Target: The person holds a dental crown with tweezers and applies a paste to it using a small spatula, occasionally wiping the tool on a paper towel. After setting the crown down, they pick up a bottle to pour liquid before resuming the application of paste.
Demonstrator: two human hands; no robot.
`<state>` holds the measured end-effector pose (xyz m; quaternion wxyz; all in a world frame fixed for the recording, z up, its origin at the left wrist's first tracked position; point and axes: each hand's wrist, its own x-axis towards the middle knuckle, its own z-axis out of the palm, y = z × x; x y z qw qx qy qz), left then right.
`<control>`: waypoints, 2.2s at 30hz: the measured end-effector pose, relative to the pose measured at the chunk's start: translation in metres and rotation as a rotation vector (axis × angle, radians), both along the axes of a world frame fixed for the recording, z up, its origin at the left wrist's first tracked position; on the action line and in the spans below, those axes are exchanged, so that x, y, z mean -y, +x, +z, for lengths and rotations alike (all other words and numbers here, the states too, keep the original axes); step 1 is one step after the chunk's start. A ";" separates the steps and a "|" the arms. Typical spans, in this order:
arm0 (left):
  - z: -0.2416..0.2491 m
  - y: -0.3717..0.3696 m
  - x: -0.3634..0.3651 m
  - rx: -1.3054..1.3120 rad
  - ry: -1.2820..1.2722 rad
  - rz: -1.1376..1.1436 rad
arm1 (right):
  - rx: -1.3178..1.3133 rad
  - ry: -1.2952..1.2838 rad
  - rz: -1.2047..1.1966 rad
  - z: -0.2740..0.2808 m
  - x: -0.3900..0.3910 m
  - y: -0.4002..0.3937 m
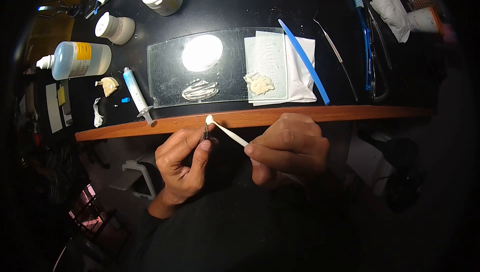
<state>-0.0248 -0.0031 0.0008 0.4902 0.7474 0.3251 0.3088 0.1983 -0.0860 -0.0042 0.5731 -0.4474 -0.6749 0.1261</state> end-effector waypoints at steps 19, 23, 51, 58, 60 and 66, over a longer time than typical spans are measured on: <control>0.001 -0.004 -0.003 0.091 -0.212 -0.036 | 0.011 -0.008 -0.033 -0.004 0.000 -0.005; 0.001 -0.003 -0.003 0.099 -0.213 -0.033 | 0.020 0.002 -0.035 -0.004 0.000 -0.005; -0.005 -0.007 -0.002 0.109 -0.214 -0.044 | 0.035 0.017 -0.076 -0.006 -0.002 -0.006; -0.007 -0.006 -0.001 0.130 -0.207 -0.044 | 0.025 0.007 -0.105 -0.005 -0.001 -0.008; -0.007 -0.006 -0.001 0.128 -0.210 -0.040 | 0.032 0.018 -0.083 -0.006 -0.001 -0.006; -0.005 -0.007 -0.001 0.127 -0.218 -0.033 | 0.039 0.033 -0.075 -0.007 -0.002 -0.006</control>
